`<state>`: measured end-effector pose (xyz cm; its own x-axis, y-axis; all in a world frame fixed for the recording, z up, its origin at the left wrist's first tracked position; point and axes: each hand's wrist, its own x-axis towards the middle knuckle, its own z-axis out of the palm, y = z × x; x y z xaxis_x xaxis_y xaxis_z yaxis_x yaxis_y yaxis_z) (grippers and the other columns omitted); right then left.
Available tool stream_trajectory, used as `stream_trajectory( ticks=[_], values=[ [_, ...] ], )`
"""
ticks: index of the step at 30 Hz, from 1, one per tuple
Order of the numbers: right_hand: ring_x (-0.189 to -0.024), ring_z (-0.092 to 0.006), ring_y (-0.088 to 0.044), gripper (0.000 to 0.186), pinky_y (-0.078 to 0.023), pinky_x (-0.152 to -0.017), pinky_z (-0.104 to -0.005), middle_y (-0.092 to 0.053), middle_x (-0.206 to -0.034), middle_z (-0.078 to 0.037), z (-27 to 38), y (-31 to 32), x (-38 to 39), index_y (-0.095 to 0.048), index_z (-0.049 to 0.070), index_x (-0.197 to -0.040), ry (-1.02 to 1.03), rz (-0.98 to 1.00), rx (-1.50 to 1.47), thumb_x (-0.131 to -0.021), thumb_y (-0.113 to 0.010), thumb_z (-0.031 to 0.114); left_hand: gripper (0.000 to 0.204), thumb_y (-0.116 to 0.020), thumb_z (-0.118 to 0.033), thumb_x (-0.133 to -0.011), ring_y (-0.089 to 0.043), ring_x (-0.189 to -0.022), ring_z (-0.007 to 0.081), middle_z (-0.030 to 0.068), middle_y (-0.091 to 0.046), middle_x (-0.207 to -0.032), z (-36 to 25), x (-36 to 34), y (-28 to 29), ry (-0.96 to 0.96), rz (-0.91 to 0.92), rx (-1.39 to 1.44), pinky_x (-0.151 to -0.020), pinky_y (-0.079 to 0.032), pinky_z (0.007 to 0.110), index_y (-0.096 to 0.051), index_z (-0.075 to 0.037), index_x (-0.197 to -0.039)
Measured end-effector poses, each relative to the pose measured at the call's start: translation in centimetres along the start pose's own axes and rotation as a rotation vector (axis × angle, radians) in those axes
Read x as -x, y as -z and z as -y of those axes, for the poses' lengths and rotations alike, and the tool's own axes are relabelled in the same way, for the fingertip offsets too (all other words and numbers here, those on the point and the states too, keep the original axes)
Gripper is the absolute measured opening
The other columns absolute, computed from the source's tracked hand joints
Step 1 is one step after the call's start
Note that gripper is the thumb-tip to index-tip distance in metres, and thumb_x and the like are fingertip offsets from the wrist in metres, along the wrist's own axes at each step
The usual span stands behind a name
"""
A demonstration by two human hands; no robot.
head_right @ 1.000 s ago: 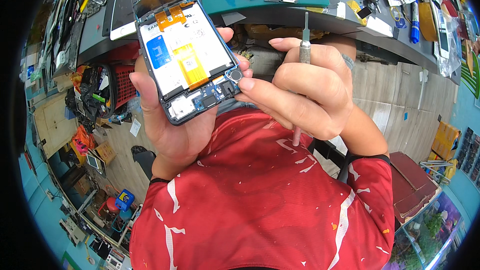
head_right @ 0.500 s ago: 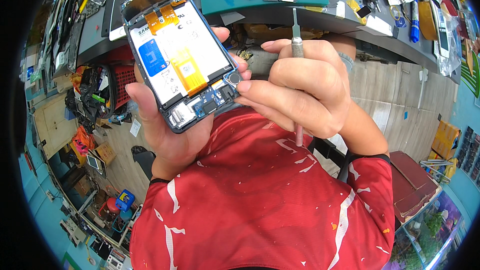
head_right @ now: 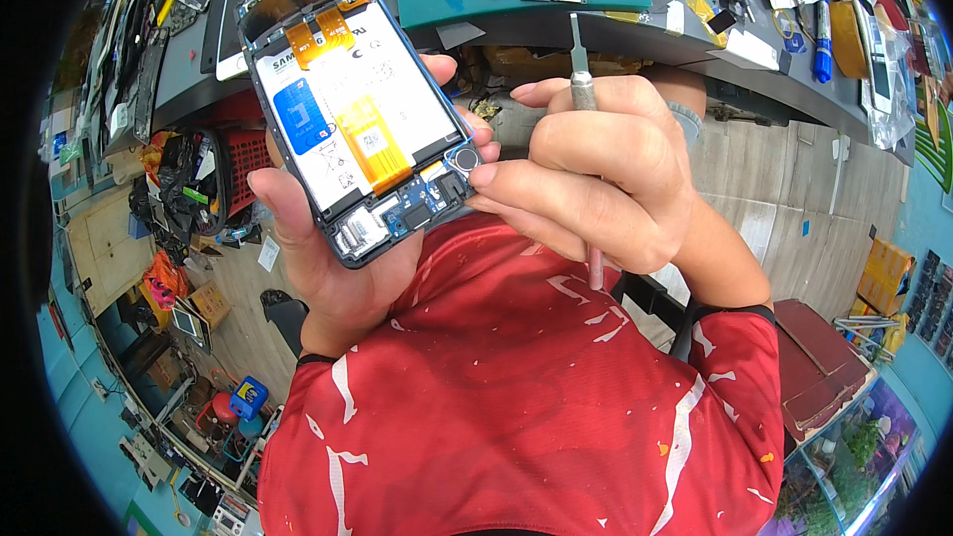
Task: The person uses a metal prying tool to carefully pry open the back of a disassembled smartphone, separating the battery and internal components from the frame. They then remove a small black component from the top of the device and place it on the workbench.
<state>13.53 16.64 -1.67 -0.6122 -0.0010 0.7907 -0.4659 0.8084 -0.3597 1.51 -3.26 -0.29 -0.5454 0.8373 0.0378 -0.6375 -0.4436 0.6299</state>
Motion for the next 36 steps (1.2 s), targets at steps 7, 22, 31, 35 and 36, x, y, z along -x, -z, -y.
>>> stream_trajectory(
  ticks=[7,22,31,35,36],
  values=[
    [-0.08,-0.0197,-0.055,0.029,-0.071,-0.091,-0.0526,-0.053,-0.09,-0.002,0.08,0.64,-0.27,-0.084,0.014,-0.113,-0.062,0.082,-0.062,-0.087,-0.097,0.018,0.096,-0.063,-0.065,-0.11,-0.066,-0.137,0.0455,0.0306,-0.043,-0.167,-0.11,-0.06,-0.08,0.007,-0.005,-0.015,-0.115,-0.06,0.059,-0.013,-0.017,-0.177],
    [-0.092,-0.0257,-0.063,0.038,-0.065,-0.087,-0.0418,-0.06,-0.105,-0.008,-0.6,-0.09,-0.02,-0.084,0.005,-0.112,-0.058,0.025,-0.189,-0.077,-0.097,0.015,0.095,-0.06,-0.066,-0.111,-0.067,-0.136,0.0439,0.0304,-0.045,-0.166,-0.18,-0.19,-0.19,-0.004,-0.004,-0.079,-0.114,-0.06,0.057,-0.015,-0.015,-0.176],
    [-0.091,-0.025,-0.061,0.039,-0.066,-0.087,-0.043,-0.06,-0.104,-0.008,-0.71,0.13,-0.35,-0.084,0.005,-0.112,-0.087,0.044,-0.244,-0.077,-0.098,0.014,0.094,-0.059,-0.066,-0.112,-0.068,-0.134,0.043,0.0305,-0.046,-0.164,-0.21,-0.34,-0.22,-0.019,0.01,-0.09,-0.113,-0.061,0.057,-0.016,-0.012,-0.176],
    [-0.092,-0.0245,-0.061,0.04,-0.067,-0.088,-0.0433,-0.06,-0.104,-0.007,-0.75,0.08,-0.21,-0.084,0.007,-0.113,-0.088,0.024,-0.235,-0.077,-0.099,0.016,0.094,-0.059,-0.067,-0.111,-0.069,-0.134,0.0426,0.0306,-0.047,-0.164,-0.08,-0.34,-0.15,-0.01,-0.004,-0.066,-0.112,-0.062,0.056,-0.017,-0.012,-0.175],
    [-0.092,-0.0245,-0.061,0.04,-0.067,-0.088,-0.0434,-0.059,-0.104,-0.007,-0.77,0.04,-0.12,-0.084,0.007,-0.113,-0.089,0.016,-0.233,-0.077,-0.1,0.016,0.094,-0.059,-0.067,-0.111,-0.069,-0.134,0.0425,0.0307,-0.047,-0.164,-0.09,-0.33,-0.19,-0.008,-0.005,-0.067,-0.111,-0.062,0.056,-0.017,-0.012,-0.175]
  ],
)
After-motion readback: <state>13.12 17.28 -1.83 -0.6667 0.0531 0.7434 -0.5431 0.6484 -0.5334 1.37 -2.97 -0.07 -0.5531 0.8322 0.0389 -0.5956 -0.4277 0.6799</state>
